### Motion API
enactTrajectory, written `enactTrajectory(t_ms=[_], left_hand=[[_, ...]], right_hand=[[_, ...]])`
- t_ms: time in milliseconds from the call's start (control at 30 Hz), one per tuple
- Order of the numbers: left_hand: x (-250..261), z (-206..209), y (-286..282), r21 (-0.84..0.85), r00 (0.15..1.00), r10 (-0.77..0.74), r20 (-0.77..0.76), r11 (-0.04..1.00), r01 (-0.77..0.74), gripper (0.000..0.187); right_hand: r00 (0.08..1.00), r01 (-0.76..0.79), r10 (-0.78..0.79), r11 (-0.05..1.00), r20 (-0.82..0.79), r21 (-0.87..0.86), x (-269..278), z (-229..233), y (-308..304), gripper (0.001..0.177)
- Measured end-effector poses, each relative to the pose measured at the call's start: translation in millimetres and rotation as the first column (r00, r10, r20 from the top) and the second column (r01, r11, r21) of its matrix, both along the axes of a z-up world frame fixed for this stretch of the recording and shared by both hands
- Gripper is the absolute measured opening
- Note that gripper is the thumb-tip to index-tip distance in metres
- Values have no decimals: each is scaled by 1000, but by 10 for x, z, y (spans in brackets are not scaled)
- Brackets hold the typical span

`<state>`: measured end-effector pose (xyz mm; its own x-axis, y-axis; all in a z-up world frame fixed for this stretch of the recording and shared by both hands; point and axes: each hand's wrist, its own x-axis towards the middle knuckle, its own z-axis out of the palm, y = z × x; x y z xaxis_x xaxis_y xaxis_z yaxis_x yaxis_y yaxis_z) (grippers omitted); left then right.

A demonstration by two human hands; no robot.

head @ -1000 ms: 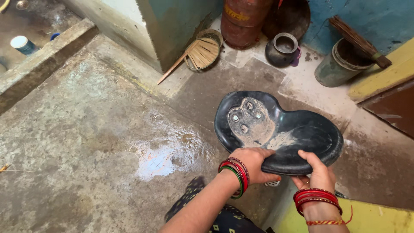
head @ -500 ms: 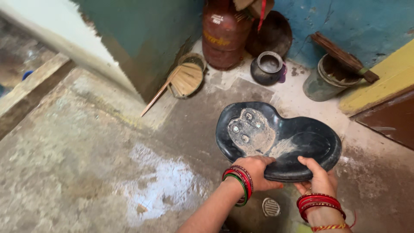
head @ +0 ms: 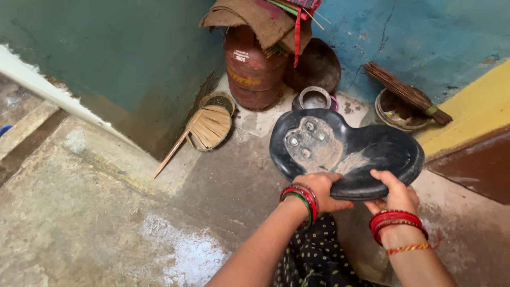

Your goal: The person picks up and moves various household items on a concrete floor, including a black plastic stool, a yellow container, a toy truck, and a folded mat. The person places each item in a different location within the room.

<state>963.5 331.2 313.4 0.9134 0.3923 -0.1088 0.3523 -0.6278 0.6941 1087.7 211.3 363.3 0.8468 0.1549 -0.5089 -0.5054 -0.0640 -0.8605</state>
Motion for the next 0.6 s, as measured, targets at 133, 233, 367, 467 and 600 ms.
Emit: enactTrajectory(t_ms=[133,233,367,467,600], left_hand=[[511,10,133,61,999,17,-27,998,-16,89],[846,39,77,48,997,30,-70,998,-27,90],[1316,113,54,17,995,56,-78,998,-55,89],[1604,114,11,-10,994,94,-56,995,-95,90],[1924,92,6,-34,992,116,-45,993,-117,88]], right_hand=[[1000,0,0,1000,-16,-23,573,-29,175,44],[999,-9,10,999,-31,48,946,-22,197,44],[999,-37,38,999,-11,38,1429,56,257,45],[997,-73,73,997,9,3,1743,97,250,45],[994,-103,103,994,24,-26,2071,101,262,45]])
